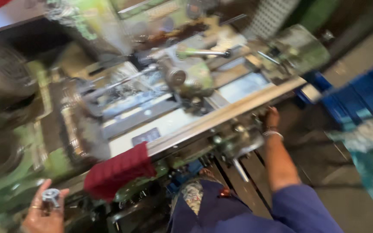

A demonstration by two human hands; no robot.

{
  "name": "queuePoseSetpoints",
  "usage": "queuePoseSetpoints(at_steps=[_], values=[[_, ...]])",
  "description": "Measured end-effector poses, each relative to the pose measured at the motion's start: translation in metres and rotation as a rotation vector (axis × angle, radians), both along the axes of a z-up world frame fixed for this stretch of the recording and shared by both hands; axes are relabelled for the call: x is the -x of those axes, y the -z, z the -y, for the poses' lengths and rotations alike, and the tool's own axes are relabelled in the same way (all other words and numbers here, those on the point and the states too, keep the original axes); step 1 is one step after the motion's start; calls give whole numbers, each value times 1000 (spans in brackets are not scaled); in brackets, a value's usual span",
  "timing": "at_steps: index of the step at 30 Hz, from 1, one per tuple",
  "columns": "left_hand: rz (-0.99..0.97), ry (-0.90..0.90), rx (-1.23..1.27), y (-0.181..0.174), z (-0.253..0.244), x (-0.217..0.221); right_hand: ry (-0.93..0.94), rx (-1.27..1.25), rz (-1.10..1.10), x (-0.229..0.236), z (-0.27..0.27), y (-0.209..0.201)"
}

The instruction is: The person repeatedly picks up metal rods from a green bin, inserts them into a lathe chuck, operates the machine to machine the rods, removes the finished pieces, and wipes them with a red cloth. The process is repeated for multiple rods throughout the clip.

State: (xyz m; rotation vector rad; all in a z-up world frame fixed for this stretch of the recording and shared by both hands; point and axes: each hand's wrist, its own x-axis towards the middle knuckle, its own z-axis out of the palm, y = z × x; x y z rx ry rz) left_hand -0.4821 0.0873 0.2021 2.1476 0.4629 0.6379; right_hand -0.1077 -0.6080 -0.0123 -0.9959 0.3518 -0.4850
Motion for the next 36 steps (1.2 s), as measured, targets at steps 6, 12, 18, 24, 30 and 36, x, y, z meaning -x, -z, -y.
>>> queuePoseSetpoints(at_steps=[6,12,18,24,30,36], values=[[-150,-98,141,47,7,90,-260,202,-258,63,-41,-6],[-262,-175,152,75,115,42,-1252,440,-529,188,-194,-26],[54,-217,165,64,158,-8,-1637,382,-216,253,-374,-106],[96,-422,102,41,137,22,-1655,344,-138,272,-458,-143],[-33,-610,4,38,133,58,-1644,473,-217,307,-499,-129],[4,-699,-235,56,123,88,-1797,249,-373,326,-522,-113]])
